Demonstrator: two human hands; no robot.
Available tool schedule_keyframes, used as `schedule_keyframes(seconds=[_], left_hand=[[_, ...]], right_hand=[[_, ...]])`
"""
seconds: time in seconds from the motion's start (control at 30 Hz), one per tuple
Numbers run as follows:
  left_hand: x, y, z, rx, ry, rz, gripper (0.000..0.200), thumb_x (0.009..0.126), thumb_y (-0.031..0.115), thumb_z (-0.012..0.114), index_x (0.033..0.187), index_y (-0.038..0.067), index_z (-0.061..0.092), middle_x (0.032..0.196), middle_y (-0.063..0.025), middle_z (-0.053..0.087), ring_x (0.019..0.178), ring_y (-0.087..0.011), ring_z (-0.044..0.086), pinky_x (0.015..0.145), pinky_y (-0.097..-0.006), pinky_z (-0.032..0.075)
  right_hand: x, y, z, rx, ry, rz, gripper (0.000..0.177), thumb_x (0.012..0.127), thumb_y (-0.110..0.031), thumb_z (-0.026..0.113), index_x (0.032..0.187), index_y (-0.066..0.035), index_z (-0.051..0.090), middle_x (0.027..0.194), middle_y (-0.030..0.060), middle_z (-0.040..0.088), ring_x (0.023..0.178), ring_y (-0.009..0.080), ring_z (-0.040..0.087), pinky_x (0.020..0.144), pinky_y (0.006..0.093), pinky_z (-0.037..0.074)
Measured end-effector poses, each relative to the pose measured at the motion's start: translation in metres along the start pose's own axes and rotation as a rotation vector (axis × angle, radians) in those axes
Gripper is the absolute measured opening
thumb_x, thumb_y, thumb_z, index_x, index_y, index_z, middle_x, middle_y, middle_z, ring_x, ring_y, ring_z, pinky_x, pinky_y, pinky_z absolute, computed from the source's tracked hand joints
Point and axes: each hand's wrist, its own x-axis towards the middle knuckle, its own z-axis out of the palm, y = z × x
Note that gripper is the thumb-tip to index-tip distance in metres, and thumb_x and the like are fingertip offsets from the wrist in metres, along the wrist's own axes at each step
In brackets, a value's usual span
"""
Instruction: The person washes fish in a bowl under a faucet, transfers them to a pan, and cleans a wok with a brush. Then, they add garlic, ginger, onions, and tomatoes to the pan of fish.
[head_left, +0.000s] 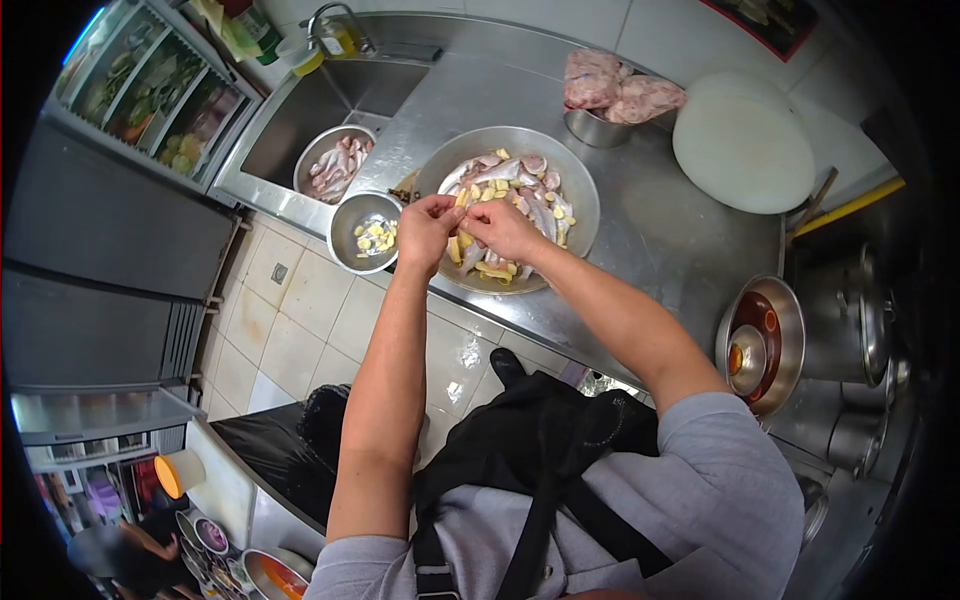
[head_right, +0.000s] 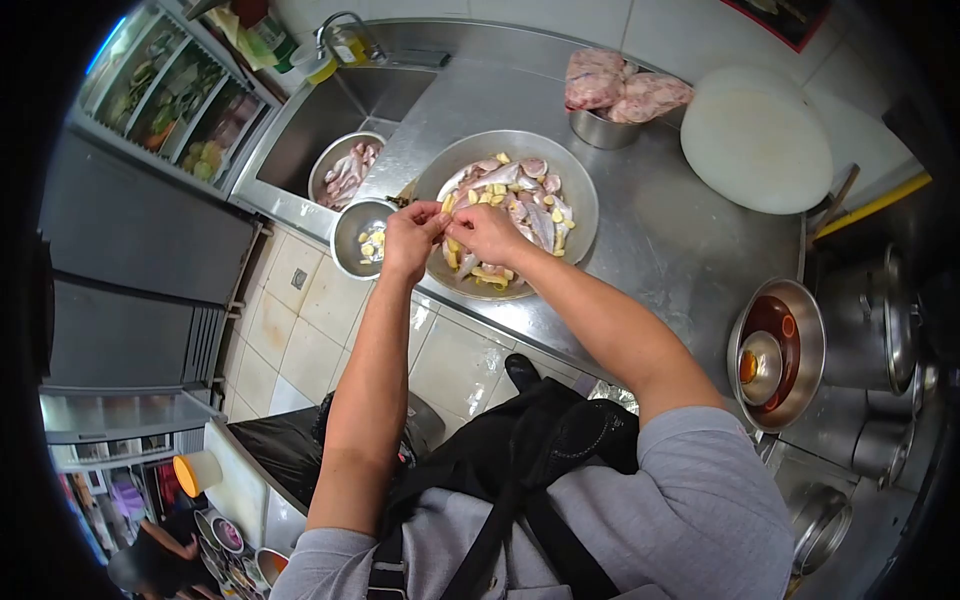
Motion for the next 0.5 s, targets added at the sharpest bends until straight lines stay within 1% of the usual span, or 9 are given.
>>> schedule_keyframes(seconds=[0.03,0.1,0.13,0.17,0.23,0.27,0.4,0.43,0.5], left_hand=[[0.000,-0.003,0.004,0.001,-0.014,0.003,0.015,0.090,0.001,0.067,0.104,-0.004,0.067,0.087,-0.0075,0.070,0.073,-0.0129,0.065,0.068,-0.0256,0.055],[0.000,-0.009,0.013,-0.219,0.002,-0.009,0.016,0.090,0.000,0.066,0.105,-0.004,0.067,0.087,-0.0071,0.070,0.074,-0.0122,0.065,0.068,-0.0254,0.055],[-0.001,-0.007,0.017,-0.226,-0.016,-0.016,0.017,0.090,0.000,0.065,0.106,-0.005,0.066,0.089,-0.0074,0.070,0.075,-0.0126,0.065,0.069,-0.0256,0.055],[0.002,-0.008,0.020,-0.223,-0.030,-0.021,0.017,0.090,0.000,0.065,0.106,-0.005,0.066,0.089,-0.0074,0.070,0.075,-0.0126,0.065,0.069,-0.0256,0.055],[0.007,-0.013,0.024,-0.075,-0.087,-0.036,0.017,0.089,-0.001,0.066,0.106,-0.005,0.066,0.089,-0.0078,0.069,0.075,-0.0132,0.066,0.069,-0.0258,0.056],[0.010,-0.018,0.029,-0.088,-0.080,-0.017,0.017,0.089,-0.002,0.065,0.106,-0.005,0.066,0.088,-0.0071,0.069,0.074,-0.0132,0.065,0.069,-0.0259,0.055],[0.019,-0.028,0.046,0.083,0.007,0.072,0.016,0.087,-0.003,0.066,0.102,-0.007,0.066,0.087,-0.0075,0.068,0.072,-0.0125,0.063,0.067,-0.0249,0.054],[0.021,-0.029,0.050,0.088,0.002,0.071,0.016,0.087,-0.003,0.066,0.102,-0.007,0.066,0.087,-0.0075,0.068,0.072,-0.0125,0.063,0.067,-0.0249,0.054],[0.022,-0.031,0.061,0.311,0.148,0.109,0.017,0.086,-0.003,0.067,0.102,-0.008,0.066,0.086,-0.0083,0.068,0.071,-0.0123,0.063,0.066,-0.0248,0.053]], right_hand=[[-0.002,0.002,-0.003,-0.001,0.013,0.004,0.028,0.086,-0.027,0.068,0.076,-0.002,0.064,0.062,0.0066,0.062,0.055,0.0161,0.057,0.056,0.0345,0.045],[-0.005,0.004,-0.010,0.092,0.027,0.017,0.029,0.087,-0.028,0.067,0.076,-0.002,0.064,0.062,0.0086,0.061,0.055,0.0173,0.055,0.056,0.0339,0.045],[-0.007,0.007,-0.012,0.137,0.035,0.052,0.027,0.084,-0.026,0.067,0.074,-0.001,0.064,0.064,0.0129,0.062,0.056,0.0232,0.058,0.056,0.0364,0.046],[-0.008,0.011,-0.013,0.140,0.048,0.060,0.027,0.084,-0.026,0.067,0.074,-0.001,0.064,0.064,0.0129,0.062,0.056,0.0232,0.058,0.056,0.0364,0.046],[-0.009,0.013,-0.016,-0.143,0.128,-0.126,0.023,0.086,-0.019,0.064,0.074,0.000,0.060,0.060,0.0078,0.058,0.055,0.0141,0.053,0.054,0.0333,0.042],[-0.011,0.012,-0.018,-0.179,0.152,-0.107,0.020,0.081,-0.018,0.065,0.074,0.001,0.060,0.063,0.0132,0.061,0.056,0.0226,0.056,0.056,0.0384,0.044],[-0.019,0.007,-0.023,-0.215,0.227,-0.087,0.019,0.079,-0.017,0.064,0.075,0.001,0.061,0.064,0.0166,0.062,0.057,0.0296,0.058,0.058,0.0412,0.045],[-0.020,0.007,-0.022,-0.303,0.277,-0.077,0.018,0.078,-0.018,0.064,0.076,0.000,0.064,0.068,0.0187,0.063,0.063,0.0332,0.061,0.061,0.0432,0.047],[-0.021,0.007,-0.023,-0.387,0.333,-0.066,0.019,0.077,-0.020,0.065,0.077,-0.001,0.067,0.072,0.0209,0.065,0.068,0.0369,0.065,0.064,0.0453,0.049]])
